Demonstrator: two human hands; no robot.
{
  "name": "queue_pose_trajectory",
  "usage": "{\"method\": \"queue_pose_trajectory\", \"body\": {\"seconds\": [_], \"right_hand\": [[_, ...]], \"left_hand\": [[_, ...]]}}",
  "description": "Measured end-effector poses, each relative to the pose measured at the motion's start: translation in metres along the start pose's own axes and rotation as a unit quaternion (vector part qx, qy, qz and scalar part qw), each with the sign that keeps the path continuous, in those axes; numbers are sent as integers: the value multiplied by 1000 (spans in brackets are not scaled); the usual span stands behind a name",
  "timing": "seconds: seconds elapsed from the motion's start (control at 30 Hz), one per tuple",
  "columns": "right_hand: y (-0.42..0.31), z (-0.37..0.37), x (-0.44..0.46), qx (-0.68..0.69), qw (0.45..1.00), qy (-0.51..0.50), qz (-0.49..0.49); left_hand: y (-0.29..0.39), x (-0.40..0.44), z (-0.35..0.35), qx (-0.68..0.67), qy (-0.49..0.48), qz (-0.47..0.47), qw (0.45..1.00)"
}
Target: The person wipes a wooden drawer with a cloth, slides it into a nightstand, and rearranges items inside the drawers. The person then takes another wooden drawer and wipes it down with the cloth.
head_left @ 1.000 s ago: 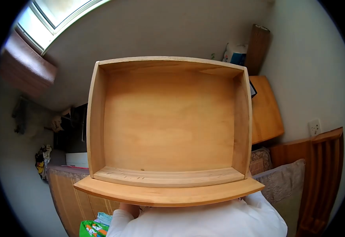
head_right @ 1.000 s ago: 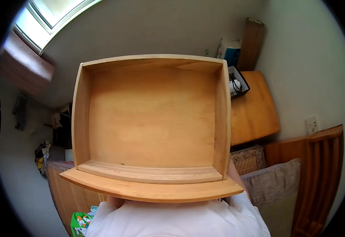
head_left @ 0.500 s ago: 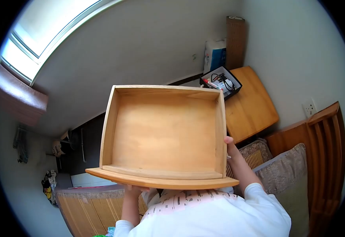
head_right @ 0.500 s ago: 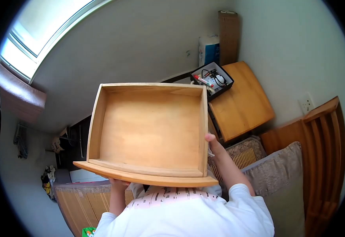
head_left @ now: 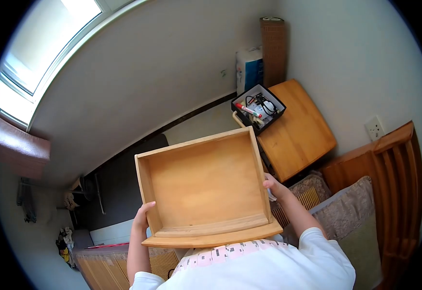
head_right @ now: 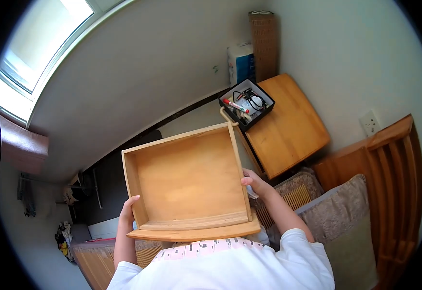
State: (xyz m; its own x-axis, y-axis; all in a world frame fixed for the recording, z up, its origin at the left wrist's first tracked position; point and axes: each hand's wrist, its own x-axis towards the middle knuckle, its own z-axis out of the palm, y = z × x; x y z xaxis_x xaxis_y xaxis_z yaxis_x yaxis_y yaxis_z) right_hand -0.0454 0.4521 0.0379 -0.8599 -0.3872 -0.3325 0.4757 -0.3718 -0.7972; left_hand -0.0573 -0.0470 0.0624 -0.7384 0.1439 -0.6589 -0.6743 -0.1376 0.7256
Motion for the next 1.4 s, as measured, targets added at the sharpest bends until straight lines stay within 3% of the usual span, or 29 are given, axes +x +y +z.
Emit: {"method": "queue_pose_trajectory", "body": {"seconds": [0.03,0.1,0.37,0.73,0.93,1.0,1.03,1.13,1.2,1.27,1.4], "right_hand": [[0,0,0,1,1000,6,0],[4,1,-6,2,992,123,24],[-9,21,5,-33,971,236,14],[37,62,84,60,901,399,-161],[105,52,104,53,826,495,-264],[135,58,101,21,812,511,-281],[174,64,103,9,773,537,-338],[190,87,91,-32,733,616,-287],[193,96,82,-92,709,628,-308],[189,93,81,-123,705,641,-277],[175,99,87,-114,707,643,-271]], "left_hand": [[5,9,3,5,0,-28,1000],[24,18,28,4,27,-47,999],[109,92,68,27,-12,-82,996],[207,185,88,92,-69,-96,989],[180,276,88,171,-132,-60,974],[158,333,59,206,-226,-2,952],[137,356,61,214,-314,99,920],[105,398,47,227,-386,46,893],[79,421,51,225,-407,19,885],[47,428,65,169,-400,120,893],[36,438,61,219,-396,-31,891]]}}
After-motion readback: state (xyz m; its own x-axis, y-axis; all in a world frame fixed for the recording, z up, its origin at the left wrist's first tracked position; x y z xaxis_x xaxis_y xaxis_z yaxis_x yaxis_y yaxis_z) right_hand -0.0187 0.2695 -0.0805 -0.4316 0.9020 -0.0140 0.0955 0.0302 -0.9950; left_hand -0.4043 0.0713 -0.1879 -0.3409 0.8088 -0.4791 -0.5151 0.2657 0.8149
